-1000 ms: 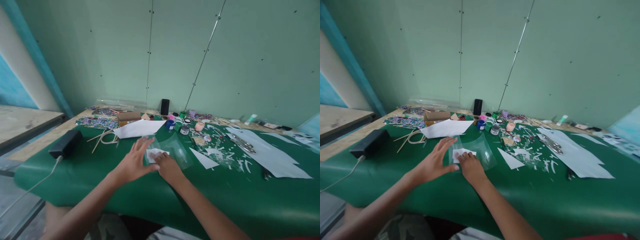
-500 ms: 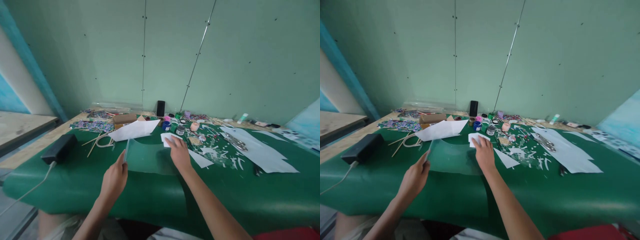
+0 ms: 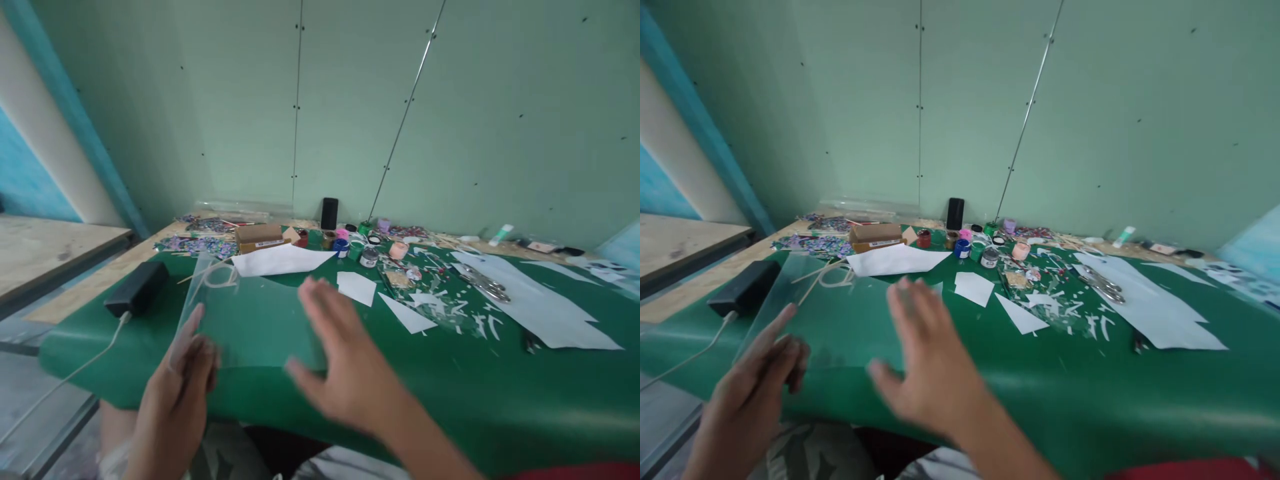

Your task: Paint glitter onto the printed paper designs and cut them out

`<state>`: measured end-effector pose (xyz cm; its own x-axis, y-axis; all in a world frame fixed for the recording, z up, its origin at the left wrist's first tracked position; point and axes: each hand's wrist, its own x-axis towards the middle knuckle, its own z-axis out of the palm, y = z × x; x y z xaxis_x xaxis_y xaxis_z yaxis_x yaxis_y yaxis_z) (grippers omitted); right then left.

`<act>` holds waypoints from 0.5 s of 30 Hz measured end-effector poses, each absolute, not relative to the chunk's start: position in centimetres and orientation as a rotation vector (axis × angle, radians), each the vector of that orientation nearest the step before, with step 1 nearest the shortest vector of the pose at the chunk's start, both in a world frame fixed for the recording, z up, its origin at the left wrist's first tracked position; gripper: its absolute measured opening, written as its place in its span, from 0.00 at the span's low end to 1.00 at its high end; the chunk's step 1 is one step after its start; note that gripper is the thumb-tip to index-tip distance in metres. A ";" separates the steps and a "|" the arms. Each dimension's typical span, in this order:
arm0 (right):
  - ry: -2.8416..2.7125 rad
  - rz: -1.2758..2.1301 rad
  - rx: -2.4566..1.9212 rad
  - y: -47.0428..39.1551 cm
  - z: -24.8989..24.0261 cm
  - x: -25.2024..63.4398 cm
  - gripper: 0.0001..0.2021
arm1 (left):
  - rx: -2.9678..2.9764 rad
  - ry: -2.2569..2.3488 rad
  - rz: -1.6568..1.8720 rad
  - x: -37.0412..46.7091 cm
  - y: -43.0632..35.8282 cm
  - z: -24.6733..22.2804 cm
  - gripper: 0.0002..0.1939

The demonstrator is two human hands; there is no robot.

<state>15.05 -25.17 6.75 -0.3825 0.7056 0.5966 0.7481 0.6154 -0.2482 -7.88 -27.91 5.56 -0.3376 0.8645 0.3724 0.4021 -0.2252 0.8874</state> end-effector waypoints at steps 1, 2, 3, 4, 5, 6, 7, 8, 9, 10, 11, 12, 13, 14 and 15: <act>-2.262 -0.093 -1.078 -26.6 6.8 13.6 0.45 | 1.438 1.563 1.601 -6.8 -28.0 6.4 0.33; -2.293 -0.120 -1.104 -27.4 6.5 12.5 0.45 | 1.374 1.478 1.626 -5.7 -28.2 7.1 0.34; -2.267 -0.181 -1.149 -27.8 6.2 11.7 0.43 | 1.318 1.386 1.621 -4.8 -28.4 7.8 0.34; -2.212 -0.243 -1.193 -27.8 5.7 11.5 0.40 | 1.289 1.289 1.608 -4.2 -28.5 8.4 0.34; -2.145 -0.299 -1.220 -27.5 5.4 11.7 0.38 | 1.282 1.200 1.586 -3.8 -28.4 8.8 0.34; -2.081 -0.353 -1.213 -27.0 5.2 12.3 0.38 | 1.305 1.098 1.553 -3.7 -28.0 9.1 0.34; -2.012 -0.398 -1.205 -26.4 5.2 13.3 0.38 | 1.344 1.003 1.530 -3.8 -27.3 9.2 0.34; -1.944 -0.449 -1.195 -25.9 5.5 14.5 0.39 | 1.408 0.914 1.497 -4.2 -26.2 9.2 0.35; -1.872 -0.514 -1.195 -25.5 5.9 15.8 0.39 | 1.499 0.823 1.464 -4.7 -24.6 9.1 0.38; -1.810 -0.582 -1.200 -25.2 6.6 17.1 0.38 | 1.557 0.792 1.535 -5.3 -22.8 8.8 0.39; -1.769 -0.650 -1.206 -25.0 7.3 18.2 0.37 | 1.635 0.852 1.588 -5.8 -20.7 8.5 0.37; -1.749 -0.698 -1.213 -24.8 8.0 19.2 0.36 | 1.783 1.030 1.570 -6.2 -18.7 8.0 0.34; -1.745 -0.721 -1.220 -24.7 8.7 20.0 0.34 | 1.957 1.274 1.444 -6.4 -16.8 7.4 0.29; -1.781 -0.717 -1.233 -24.6 9.1 20.5 0.33 | 1.988 1.369 1.371 -6.5 -15.2 6.7 0.25; -1.833 -0.692 -1.250 -24.4 9.3 20.8 0.32 | 2.001 1.406 1.309 -6.4 -14.0 5.9 0.19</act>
<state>20.77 -24.43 9.31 -0.1966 0.4971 0.8451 0.9316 0.3634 0.0030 -6.36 -14.04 5.92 0.0731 0.8764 0.4759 0.5373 -0.4366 0.7216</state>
